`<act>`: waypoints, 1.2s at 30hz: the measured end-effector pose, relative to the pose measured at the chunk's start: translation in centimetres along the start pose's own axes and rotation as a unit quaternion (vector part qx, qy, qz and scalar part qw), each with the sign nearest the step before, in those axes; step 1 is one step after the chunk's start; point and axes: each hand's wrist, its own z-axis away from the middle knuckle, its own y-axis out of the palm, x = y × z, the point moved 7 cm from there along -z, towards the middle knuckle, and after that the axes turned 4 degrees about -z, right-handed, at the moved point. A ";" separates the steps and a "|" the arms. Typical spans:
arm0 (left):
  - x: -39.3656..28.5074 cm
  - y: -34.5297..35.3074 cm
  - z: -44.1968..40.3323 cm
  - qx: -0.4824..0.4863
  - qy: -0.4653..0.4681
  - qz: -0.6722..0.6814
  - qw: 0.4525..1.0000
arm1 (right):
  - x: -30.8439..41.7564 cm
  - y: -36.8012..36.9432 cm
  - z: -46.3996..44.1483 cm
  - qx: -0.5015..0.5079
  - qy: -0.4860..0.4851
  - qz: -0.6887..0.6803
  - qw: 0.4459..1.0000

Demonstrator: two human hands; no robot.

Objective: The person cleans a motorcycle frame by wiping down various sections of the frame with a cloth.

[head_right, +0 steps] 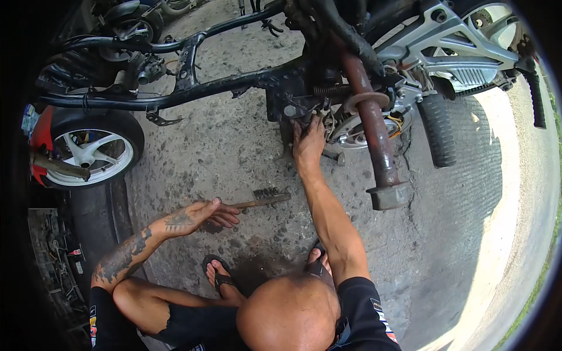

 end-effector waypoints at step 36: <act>1.4 -2.3 4.7 -0.277 0.112 0.325 0.898 | 25.4 -4.1 12.7 0.289 -0.329 -0.157 0.885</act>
